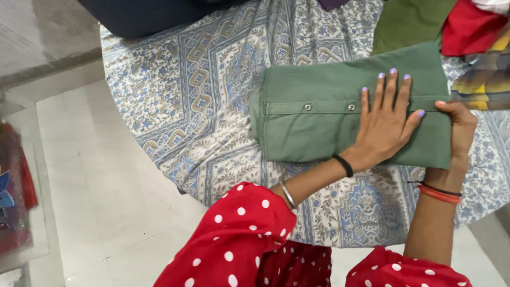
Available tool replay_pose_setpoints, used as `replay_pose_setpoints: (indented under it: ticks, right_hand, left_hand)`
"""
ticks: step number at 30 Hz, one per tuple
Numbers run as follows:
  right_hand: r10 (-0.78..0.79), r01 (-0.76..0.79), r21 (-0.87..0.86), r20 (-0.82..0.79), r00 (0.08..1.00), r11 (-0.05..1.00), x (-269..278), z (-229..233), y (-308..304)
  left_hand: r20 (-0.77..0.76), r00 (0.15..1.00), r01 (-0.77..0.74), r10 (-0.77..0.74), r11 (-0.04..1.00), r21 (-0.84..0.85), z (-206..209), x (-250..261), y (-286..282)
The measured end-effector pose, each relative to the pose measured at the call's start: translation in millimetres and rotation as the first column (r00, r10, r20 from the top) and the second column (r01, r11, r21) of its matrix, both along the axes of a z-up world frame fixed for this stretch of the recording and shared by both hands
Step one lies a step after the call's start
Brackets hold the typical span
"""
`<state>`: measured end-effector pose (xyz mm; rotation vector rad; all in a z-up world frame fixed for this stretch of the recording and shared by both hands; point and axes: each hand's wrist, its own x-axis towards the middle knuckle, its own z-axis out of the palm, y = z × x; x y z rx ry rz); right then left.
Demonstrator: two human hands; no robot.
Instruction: The person folds a green shirt on a table with a patterned cloth, smoothing the fabric by hand and aligning the sleeves and body before performing multiple folds.
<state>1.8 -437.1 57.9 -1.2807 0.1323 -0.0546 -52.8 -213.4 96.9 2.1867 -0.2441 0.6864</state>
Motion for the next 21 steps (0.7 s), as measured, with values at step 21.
replay_pose_setpoints:
  ticks: [21]
  right_hand:
    - [0.373,0.293,-0.949,0.232,0.899,-0.116,-75,52,150]
  left_hand:
    - [-0.158,0.987,0.034,0.042,0.894,0.448,-46,1,170]
